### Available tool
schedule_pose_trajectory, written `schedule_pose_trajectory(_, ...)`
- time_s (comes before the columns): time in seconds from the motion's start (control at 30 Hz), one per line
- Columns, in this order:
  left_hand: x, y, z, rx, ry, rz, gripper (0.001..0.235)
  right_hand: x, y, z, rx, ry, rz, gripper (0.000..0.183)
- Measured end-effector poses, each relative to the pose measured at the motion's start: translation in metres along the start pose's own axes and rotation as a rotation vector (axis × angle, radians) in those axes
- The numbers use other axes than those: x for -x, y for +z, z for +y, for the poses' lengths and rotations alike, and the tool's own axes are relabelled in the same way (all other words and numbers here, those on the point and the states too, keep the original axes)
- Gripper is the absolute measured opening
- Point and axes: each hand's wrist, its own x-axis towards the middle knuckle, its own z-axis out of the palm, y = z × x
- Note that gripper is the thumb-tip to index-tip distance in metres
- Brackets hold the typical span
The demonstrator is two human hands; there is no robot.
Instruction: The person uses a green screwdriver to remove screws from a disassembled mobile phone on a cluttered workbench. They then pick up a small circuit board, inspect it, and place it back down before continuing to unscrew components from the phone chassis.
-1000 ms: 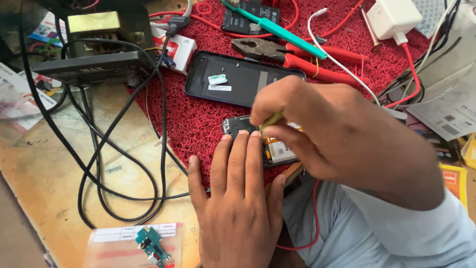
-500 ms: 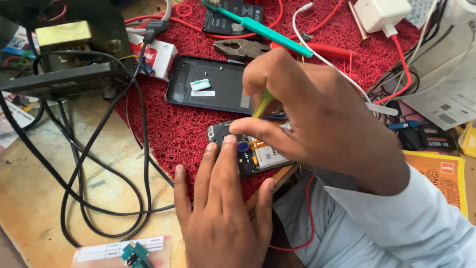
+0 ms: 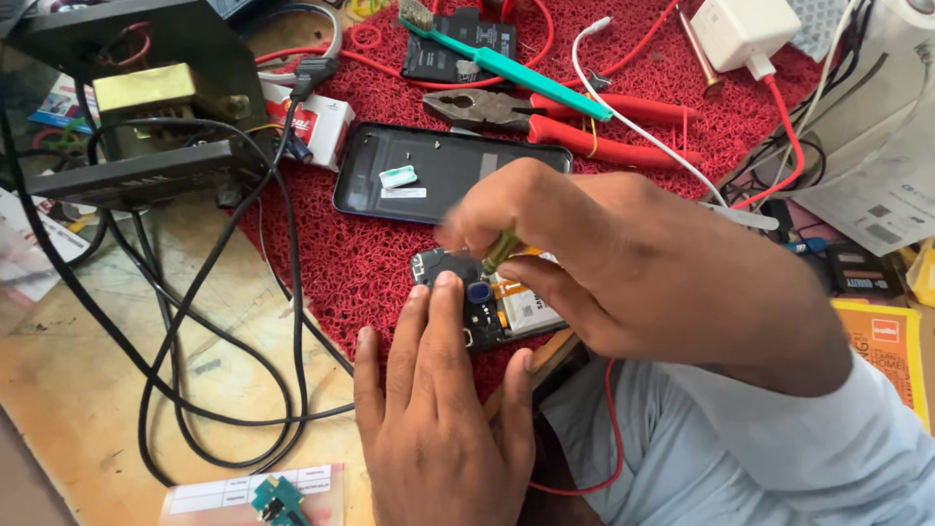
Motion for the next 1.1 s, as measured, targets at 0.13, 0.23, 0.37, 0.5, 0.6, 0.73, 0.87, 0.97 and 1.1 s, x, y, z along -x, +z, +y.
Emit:
schedule_pose_trajectory(0.13,0.000,0.001,-0.001,0.018,0.001,0.019,0.070,-0.003,0.003,0.000,0.103,0.142,0.001,0.035)
schedule_pose_trajectory(0.23,0.000,0.001,-0.001,0.016,-0.006,0.014,0.070,-0.011,0.003,0.001,0.159,0.059,0.080,0.040)
schedule_pose_trajectory(0.37,0.001,0.003,-0.002,0.000,-0.017,0.010,0.071,-0.010,-0.009,-0.002,-0.127,-0.061,-0.097,0.041)
schedule_pose_trajectory(0.5,0.000,0.005,-0.003,-0.015,-0.017,0.025,0.073,-0.013,-0.001,0.000,0.127,0.008,-0.070,0.040)
schedule_pose_trajectory(0.6,0.000,0.004,-0.002,-0.037,-0.014,0.021,0.071,-0.015,0.000,0.010,-0.053,-0.003,-0.006,0.041)
schedule_pose_trajectory(0.73,-0.001,0.004,-0.001,-0.052,-0.034,0.005,0.073,-0.014,-0.014,0.016,-0.195,-0.084,-0.101,0.035)
schedule_pose_trajectory(0.87,-0.001,0.004,-0.002,-0.045,-0.028,-0.002,0.078,-0.011,-0.009,0.010,-0.058,-0.007,-0.096,0.036)
schedule_pose_trajectory(0.97,-0.002,0.003,-0.003,-0.050,-0.020,-0.010,0.080,-0.009,-0.001,0.011,0.140,-0.008,-0.014,0.045)
schedule_pose_trajectory(1.1,-0.002,0.003,-0.003,-0.044,-0.027,-0.015,0.081,-0.004,-0.010,0.020,-0.041,-0.133,-0.015,0.034)
